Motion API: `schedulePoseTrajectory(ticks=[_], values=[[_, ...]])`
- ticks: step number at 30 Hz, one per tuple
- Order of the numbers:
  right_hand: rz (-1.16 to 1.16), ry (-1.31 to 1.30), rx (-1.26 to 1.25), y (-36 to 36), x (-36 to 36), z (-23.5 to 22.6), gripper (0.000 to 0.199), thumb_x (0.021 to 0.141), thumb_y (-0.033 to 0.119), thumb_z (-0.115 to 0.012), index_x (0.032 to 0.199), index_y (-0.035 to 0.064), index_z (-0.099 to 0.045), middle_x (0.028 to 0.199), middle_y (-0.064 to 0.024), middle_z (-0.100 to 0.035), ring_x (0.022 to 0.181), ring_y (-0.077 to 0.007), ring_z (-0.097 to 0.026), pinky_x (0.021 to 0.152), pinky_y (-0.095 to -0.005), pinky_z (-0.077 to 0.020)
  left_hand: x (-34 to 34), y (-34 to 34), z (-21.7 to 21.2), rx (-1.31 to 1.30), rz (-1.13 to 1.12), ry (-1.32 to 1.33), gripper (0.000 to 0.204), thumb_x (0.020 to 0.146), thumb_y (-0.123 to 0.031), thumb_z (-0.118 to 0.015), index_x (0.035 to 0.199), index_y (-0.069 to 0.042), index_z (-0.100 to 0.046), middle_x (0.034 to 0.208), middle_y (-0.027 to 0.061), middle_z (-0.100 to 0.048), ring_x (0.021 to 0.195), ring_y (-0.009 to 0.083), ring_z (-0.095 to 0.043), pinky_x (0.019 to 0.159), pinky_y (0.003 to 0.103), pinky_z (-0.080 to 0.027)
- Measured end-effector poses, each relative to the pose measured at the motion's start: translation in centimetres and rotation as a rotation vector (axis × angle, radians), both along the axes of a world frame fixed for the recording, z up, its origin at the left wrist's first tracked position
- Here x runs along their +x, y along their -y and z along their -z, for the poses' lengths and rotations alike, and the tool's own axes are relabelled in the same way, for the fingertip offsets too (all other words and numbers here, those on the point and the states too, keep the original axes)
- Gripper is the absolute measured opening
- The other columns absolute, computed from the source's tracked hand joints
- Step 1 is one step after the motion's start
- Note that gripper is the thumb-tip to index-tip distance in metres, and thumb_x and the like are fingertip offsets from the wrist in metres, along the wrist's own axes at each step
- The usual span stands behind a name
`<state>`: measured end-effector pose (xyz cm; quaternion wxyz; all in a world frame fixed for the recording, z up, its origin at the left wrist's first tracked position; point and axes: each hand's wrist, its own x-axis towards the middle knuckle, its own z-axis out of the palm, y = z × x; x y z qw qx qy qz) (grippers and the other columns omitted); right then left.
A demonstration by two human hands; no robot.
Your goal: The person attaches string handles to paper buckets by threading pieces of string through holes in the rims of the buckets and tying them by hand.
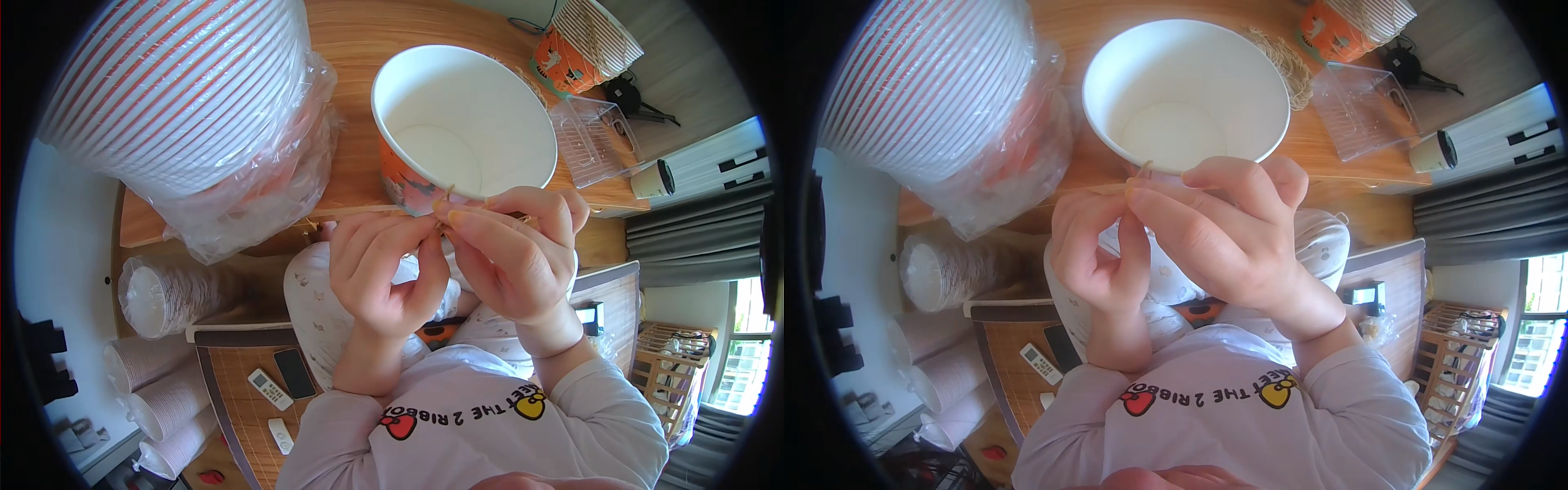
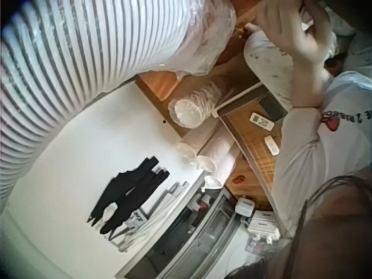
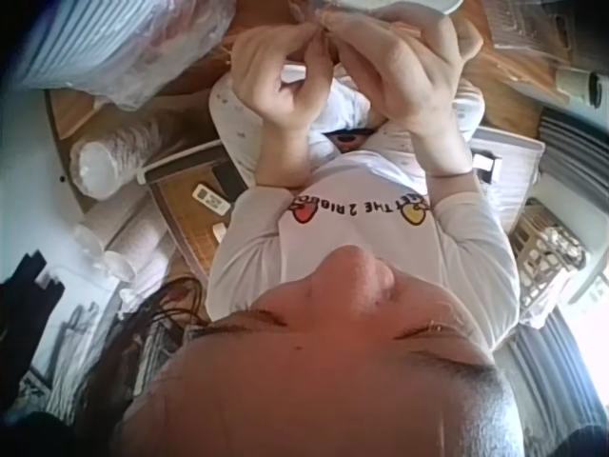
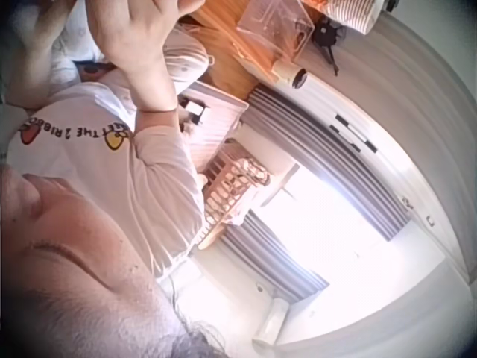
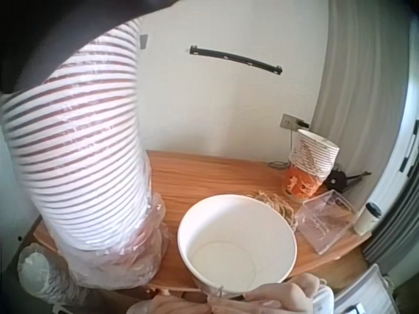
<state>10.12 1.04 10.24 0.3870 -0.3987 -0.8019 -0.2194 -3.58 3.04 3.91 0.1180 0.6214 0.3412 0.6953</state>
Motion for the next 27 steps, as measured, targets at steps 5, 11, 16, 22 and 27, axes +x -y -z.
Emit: schedulePoseTrajectory(ticks=[5,11,16,22,27], values=[[-0.009,0.01,0.0,-0.08,0.09,-0.26,0.036,0.064,0.018,-0.07,0.1,0.017,-0.065,0.094,0.0072,-0.071,0.078,-0.0083,-0.054,0.076,-0.0271,-0.0289,0.08,0.07,-0.27,0.033,-0.061,-0.042,0.018,0.065,0.001,-0.069,0.082,-0.007,-0.067,0.074,0.0028,-0.066,0.065,0.0213,-0.059,0.064,0.031,-0.045],[-0.029,-0.001,0.029,-0.44,-0.01,-0.32,0.038,0.061,0.017,-0.071,0.099,0.0166,-0.065,0.09,0.0076,-0.07,0.076,-0.0084,-0.055,0.074,-0.0269,-0.0302,0.1,-0.09,-0.32,0.077,-0.139,-0.136,0.019,0.066,0.0,-0.07,0.082,-0.008,-0.066,0.074,0.0013,-0.065,0.065,0.0205,-0.058,0.064,0.031,-0.042],[-0.045,-0.058,0.05,-0.7,-0.19,-0.13,0.042,0.056,0.012,-0.072,0.097,0.0164,-0.065,0.084,0.0084,-0.068,0.073,-0.0091,-0.054,0.071,-0.0274,-0.0308,0.23,-0.28,0.04,0.073,-0.116,-0.114,0.019,0.066,0.0,-0.07,0.082,-0.008,-0.064,0.075,0.0013,-0.065,0.067,0.0207,-0.059,0.064,0.032,-0.042],[-0.021,-0.11,0.044,-0.6,-0.33,-0.04,0.046,0.052,0.008,-0.074,0.096,0.0165,-0.064,0.084,0.0084,-0.068,0.071,-0.0102,-0.053,0.071,-0.0277,-0.0312,0.39,-0.06,-0.04,0.015,-0.061,-0.066,0.019,0.067,0.002,-0.07,0.082,-0.008,-0.065,0.075,0.0017,-0.064,0.068,0.0207,-0.059,0.065,0.033,-0.042],[-0.01,-0.112,0.036,-0.4,-0.05,0.23,0.046,0.054,0.003,-0.075,0.097,0.0162,-0.062,0.087,0.008,-0.068,0.073,-0.011,-0.054,0.073,-0.0279,-0.0329,0.41,0.13,-0.26,-0.02,-0.035,-0.048,0.017,0.067,0.003,-0.069,0.081,-0.007,-0.065,0.076,0.0025,-0.064,0.067,0.0212,-0.058,0.065,0.034,-0.043]])
